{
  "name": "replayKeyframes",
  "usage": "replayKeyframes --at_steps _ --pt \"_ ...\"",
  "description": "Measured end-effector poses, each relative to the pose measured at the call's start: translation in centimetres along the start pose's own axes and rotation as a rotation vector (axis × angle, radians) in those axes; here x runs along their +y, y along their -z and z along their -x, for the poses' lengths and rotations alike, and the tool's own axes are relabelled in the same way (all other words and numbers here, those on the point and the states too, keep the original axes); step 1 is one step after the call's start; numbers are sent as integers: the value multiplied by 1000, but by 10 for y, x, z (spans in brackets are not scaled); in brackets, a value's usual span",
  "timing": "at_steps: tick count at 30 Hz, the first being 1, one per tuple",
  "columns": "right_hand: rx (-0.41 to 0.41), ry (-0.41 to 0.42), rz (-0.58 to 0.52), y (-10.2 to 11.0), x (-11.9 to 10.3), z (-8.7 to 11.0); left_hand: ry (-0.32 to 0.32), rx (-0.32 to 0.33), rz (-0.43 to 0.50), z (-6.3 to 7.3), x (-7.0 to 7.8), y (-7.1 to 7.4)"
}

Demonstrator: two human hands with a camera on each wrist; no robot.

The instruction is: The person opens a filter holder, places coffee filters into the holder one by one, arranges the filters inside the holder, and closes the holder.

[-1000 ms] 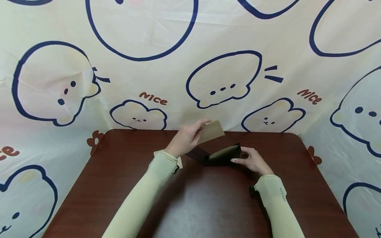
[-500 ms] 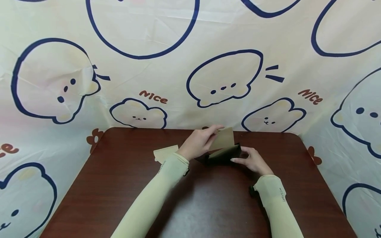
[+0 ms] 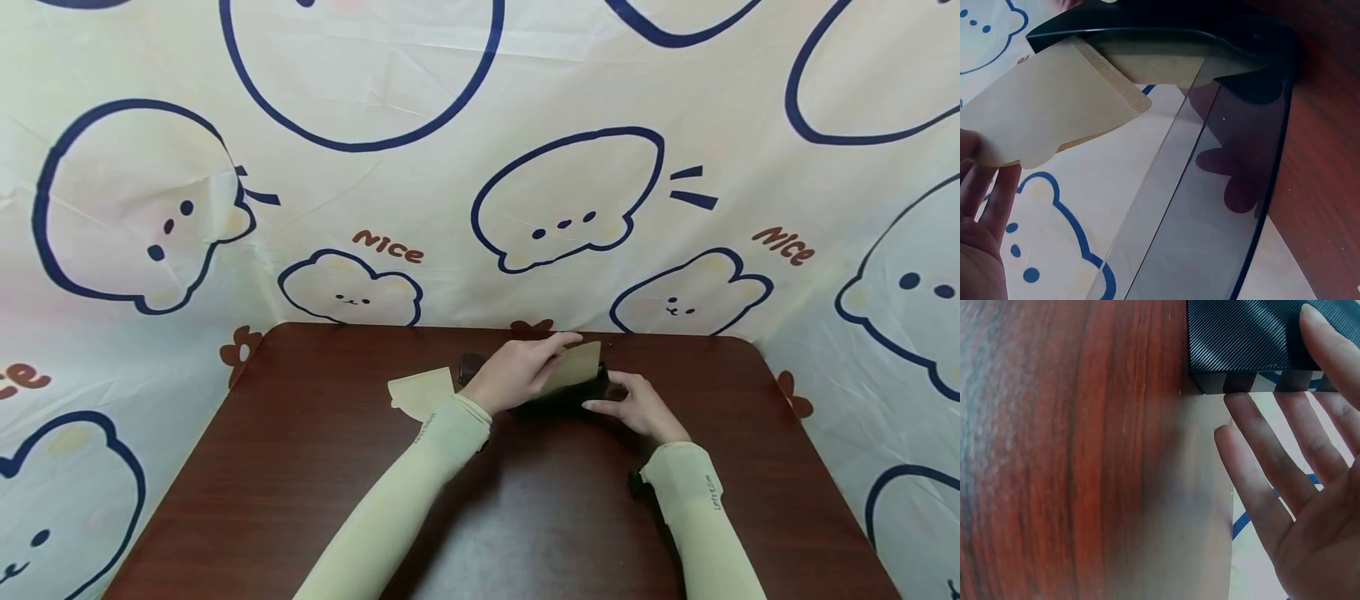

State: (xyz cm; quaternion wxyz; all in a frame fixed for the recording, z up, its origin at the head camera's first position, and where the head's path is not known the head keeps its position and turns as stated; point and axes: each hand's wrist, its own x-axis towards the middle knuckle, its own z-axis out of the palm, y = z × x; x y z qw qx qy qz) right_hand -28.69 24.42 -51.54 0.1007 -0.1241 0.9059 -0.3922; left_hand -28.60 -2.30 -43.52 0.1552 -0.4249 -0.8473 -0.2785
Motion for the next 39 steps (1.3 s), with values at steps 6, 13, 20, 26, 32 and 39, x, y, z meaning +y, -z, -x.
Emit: replayKeyframes --at_steps 6,13,20,26,32,39 --pt "-7 -13 -9 1 1 -1 11 -36 -44 1 0 -6" --pt "-10 -16 -17 0 2 0 47 -40 -50 2 0 -14" --pt "-5 -13 -14 1 1 -1 63 2 -99 1 -1 -23" --pt "-5 -16 -17 1 2 1 114 60 -122 -4 -1 -30" --pt "-1 0 -17 0 2 0 192 71 -91 -5 1 -32" --pt "9 -3 -6 1 2 -1 221 54 -37 -7 5 -29"
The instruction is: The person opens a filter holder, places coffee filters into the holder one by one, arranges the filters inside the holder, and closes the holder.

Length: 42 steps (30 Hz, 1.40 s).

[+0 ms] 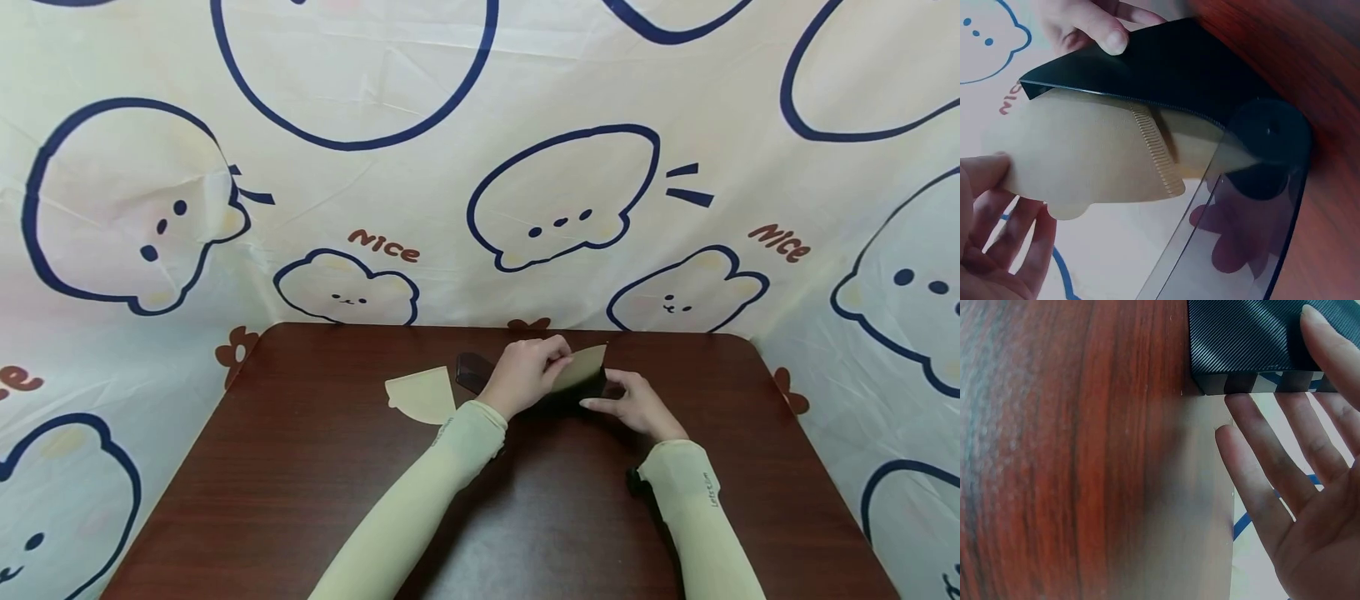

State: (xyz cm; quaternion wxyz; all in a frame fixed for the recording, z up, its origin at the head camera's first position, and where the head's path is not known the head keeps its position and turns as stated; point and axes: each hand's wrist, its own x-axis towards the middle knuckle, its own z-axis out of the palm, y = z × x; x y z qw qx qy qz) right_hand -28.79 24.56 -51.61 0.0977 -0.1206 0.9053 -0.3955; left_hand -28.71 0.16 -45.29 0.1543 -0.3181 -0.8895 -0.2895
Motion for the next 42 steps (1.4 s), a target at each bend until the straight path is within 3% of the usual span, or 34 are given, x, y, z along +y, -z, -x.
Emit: replayKeyframes --at_steps 8,18,27,42 --pt "-2 7 10 -1 1 -3 74 -29 44 3 -4 -3" --pt "-6 11 17 -1 -3 -7 137 14 164 -3 -9 8" --pt "-22 18 -4 -5 2 -3 152 -2 123 2 -10 1" --pt "-14 15 -18 2 3 -2 79 23 -35 5 -6 -14"
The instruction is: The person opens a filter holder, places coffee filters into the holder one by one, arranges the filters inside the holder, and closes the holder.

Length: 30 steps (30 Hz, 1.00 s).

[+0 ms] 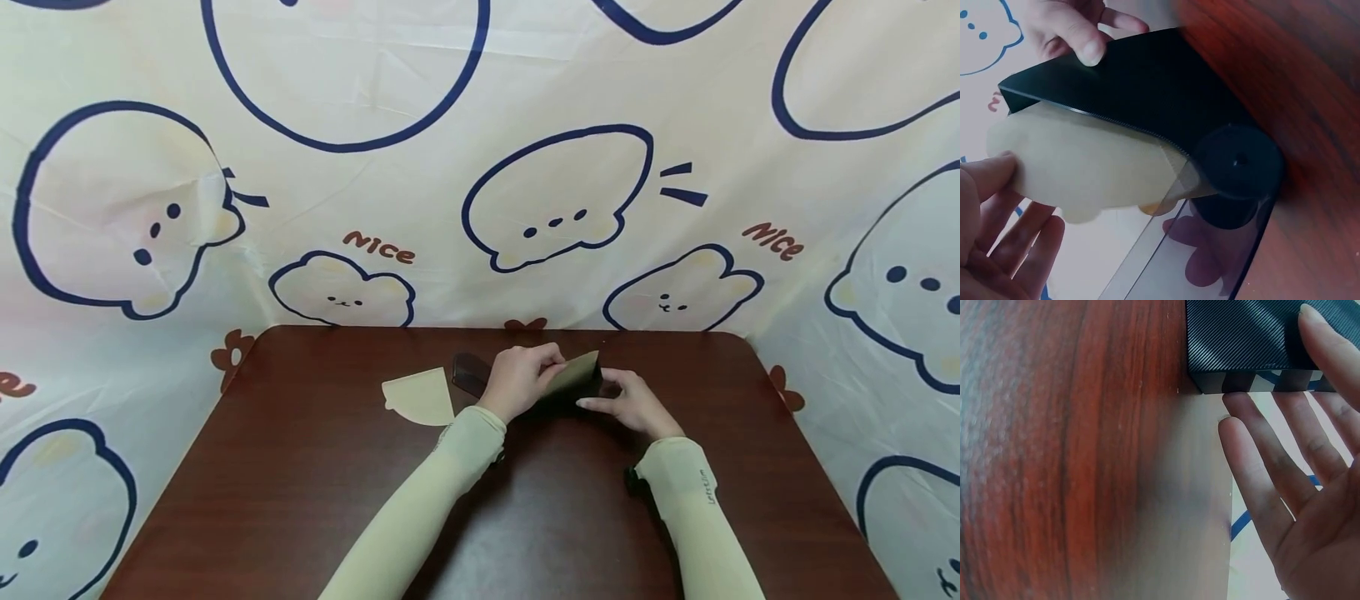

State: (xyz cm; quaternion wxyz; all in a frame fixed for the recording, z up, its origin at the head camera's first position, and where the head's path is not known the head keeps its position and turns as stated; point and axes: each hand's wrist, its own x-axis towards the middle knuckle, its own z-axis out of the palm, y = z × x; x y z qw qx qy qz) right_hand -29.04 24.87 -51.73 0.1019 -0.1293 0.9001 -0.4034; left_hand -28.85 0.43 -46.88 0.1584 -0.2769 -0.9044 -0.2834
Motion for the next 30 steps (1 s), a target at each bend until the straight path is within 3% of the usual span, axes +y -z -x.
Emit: replayKeyframes --at_steps 8,30 --pt "2 -21 8 3 -2 -2 -14 -13 -67 2 0 -4" --pt "-7 -30 -15 -1 0 -1 -7 16 -133 8 -5 -11"
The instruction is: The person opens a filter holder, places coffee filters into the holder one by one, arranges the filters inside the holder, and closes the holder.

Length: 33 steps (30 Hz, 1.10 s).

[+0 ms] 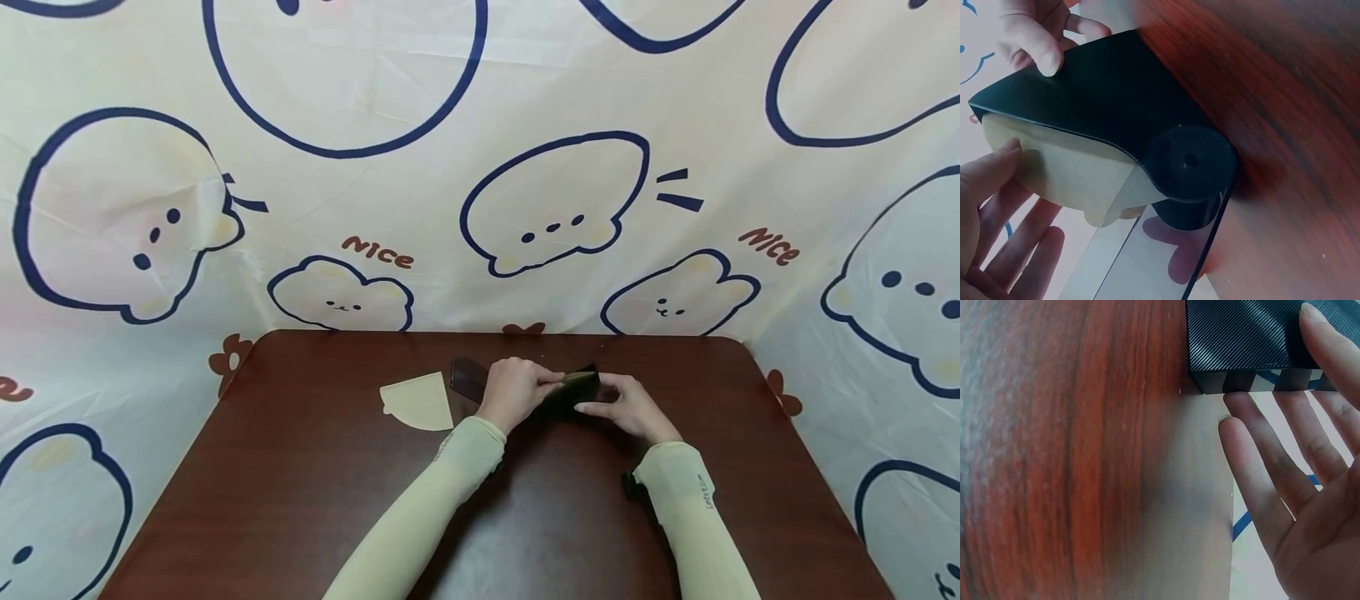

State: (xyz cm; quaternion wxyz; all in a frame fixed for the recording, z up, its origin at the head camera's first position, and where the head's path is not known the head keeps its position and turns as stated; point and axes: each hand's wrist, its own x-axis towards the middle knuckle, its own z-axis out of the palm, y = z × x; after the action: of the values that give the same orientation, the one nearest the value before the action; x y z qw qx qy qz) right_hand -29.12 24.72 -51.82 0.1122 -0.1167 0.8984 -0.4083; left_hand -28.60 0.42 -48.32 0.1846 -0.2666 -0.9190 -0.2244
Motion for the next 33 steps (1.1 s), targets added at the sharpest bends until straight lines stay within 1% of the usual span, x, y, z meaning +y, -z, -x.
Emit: replayKeyframes --at_steps 3,6,11,20,26,33 --pt "6 9 2 -1 0 2 -16 24 -10 3 1 -1" --pt "16 28 9 1 0 3 -40 44 -11 2 2 -2" --pt "16 33 23 2 -1 4 -50 49 -2 1 1 -4" --pt "16 30 5 0 0 1 -71 56 -72 4 -1 -6" --pt "11 39 15 0 1 0 -80 81 -62 4 -2 -6" --pt "11 40 16 0 2 0 -94 68 -65 3 1 -3"
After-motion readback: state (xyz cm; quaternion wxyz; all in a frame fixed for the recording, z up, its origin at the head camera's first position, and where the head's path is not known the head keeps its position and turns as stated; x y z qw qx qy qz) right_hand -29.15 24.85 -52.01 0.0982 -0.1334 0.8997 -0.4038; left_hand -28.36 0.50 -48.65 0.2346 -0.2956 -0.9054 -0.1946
